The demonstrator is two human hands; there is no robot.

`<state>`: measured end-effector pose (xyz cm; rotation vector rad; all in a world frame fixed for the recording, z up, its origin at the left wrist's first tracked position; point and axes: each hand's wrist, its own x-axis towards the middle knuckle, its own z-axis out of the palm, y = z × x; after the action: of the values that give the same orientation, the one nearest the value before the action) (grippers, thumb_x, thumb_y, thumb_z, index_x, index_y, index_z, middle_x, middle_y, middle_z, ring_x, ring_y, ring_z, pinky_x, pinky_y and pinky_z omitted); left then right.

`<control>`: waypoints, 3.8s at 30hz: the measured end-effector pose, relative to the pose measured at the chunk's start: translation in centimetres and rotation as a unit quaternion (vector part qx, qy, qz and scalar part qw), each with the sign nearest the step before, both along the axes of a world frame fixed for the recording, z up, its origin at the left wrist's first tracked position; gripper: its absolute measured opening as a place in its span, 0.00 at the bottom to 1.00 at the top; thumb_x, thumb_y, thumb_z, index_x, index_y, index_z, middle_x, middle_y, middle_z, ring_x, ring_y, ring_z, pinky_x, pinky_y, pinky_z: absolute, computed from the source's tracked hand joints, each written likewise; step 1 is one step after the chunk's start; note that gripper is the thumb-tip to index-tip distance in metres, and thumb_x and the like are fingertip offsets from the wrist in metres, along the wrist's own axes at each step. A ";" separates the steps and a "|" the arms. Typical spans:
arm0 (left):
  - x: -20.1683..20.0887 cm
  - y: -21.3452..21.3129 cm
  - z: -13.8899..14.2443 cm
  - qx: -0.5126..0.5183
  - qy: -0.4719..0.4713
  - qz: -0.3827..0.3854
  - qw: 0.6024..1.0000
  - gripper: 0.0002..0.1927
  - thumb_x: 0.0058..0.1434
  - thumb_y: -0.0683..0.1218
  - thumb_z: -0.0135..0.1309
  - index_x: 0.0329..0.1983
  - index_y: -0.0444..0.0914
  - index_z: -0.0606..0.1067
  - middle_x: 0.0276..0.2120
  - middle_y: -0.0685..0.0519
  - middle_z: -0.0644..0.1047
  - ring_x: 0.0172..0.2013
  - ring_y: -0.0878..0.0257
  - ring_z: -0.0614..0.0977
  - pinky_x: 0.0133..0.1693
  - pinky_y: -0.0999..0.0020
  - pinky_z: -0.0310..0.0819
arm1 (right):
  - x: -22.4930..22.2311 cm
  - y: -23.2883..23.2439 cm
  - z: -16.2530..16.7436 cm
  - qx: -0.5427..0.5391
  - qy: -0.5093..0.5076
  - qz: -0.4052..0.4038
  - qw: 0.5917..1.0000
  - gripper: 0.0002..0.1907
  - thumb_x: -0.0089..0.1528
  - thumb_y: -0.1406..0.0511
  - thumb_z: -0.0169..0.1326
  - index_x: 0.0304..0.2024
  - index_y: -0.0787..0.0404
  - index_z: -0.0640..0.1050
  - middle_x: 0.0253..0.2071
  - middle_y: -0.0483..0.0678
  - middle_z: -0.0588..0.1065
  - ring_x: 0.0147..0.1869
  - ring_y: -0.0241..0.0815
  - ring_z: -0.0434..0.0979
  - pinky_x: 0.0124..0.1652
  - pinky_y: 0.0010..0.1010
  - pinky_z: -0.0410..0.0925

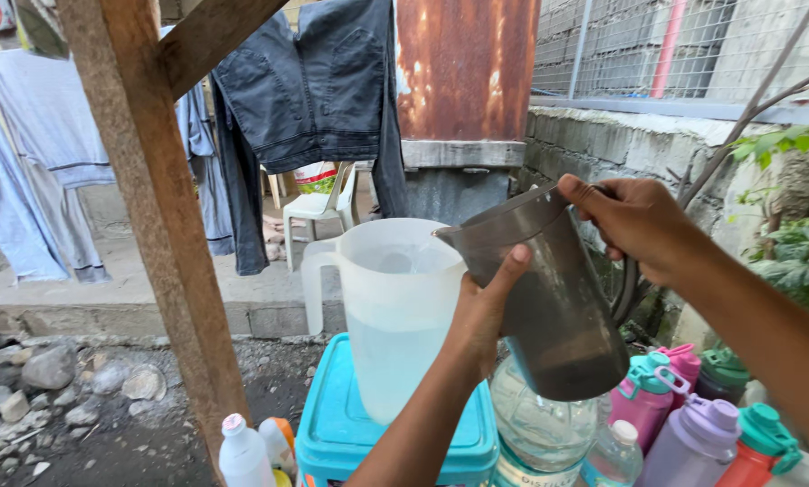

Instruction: The person holds a dark plastic pitcher under an outdoor tap to fill it with water, then pours the water into a white water dispenser jug resting on a teal container. They repeat filling and pouring, then set the pitcher on the container and arrange bottles on the shelf.

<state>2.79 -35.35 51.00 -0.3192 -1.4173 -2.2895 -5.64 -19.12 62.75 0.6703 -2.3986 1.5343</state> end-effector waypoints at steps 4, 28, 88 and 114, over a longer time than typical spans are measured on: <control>0.0 -0.2 0.0 0.018 -0.005 -0.015 1.000 0.55 0.45 0.69 0.65 0.68 0.33 0.61 0.58 0.41 0.74 0.58 0.50 0.78 0.57 0.56 0.75 | 0.4 -0.2 0.6 0.010 -0.007 0.029 1.000 0.28 0.63 0.46 0.56 0.26 0.64 0.73 0.16 0.42 0.60 0.16 0.33 0.56 0.17 0.30 0.53; 3.0 -10.9 4.6 -0.535 -0.189 -0.062 0.821 0.41 0.50 0.75 0.54 0.49 0.38 0.81 0.35 0.46 0.87 0.35 0.61 0.89 0.39 0.66 0.82 | 1.6 -1.2 3.8 0.099 -0.051 0.053 0.992 0.29 0.62 0.46 0.53 0.27 0.66 0.69 0.19 0.42 0.58 0.18 0.34 0.56 0.16 0.31 0.54; -3.8 -19.2 5.0 -0.556 -0.261 0.421 0.667 0.26 0.60 0.67 0.52 0.54 0.51 0.81 0.46 0.52 0.83 0.49 0.53 0.83 0.48 0.55 0.74 | 3.4 -3.3 6.9 0.220 -0.066 -0.012 0.973 0.34 0.65 0.42 0.50 0.23 0.63 0.64 0.17 0.44 0.56 0.17 0.37 0.55 0.18 0.34 0.57; -2.7 -18.7 5.6 -0.558 -0.288 0.402 0.666 0.28 0.61 0.68 0.51 0.60 0.54 0.78 0.50 0.51 0.82 0.52 0.53 0.82 0.52 0.55 0.73 | 4.2 -3.9 8.1 0.279 -0.036 -0.005 0.960 0.37 0.64 0.40 0.49 0.21 0.66 0.67 0.18 0.46 0.59 0.17 0.39 0.59 0.19 0.36 0.62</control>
<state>0.07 -54.02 56.56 0.6700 -2.4565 -0.5739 -1.45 -23.05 70.84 0.7047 -2.9058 0.8728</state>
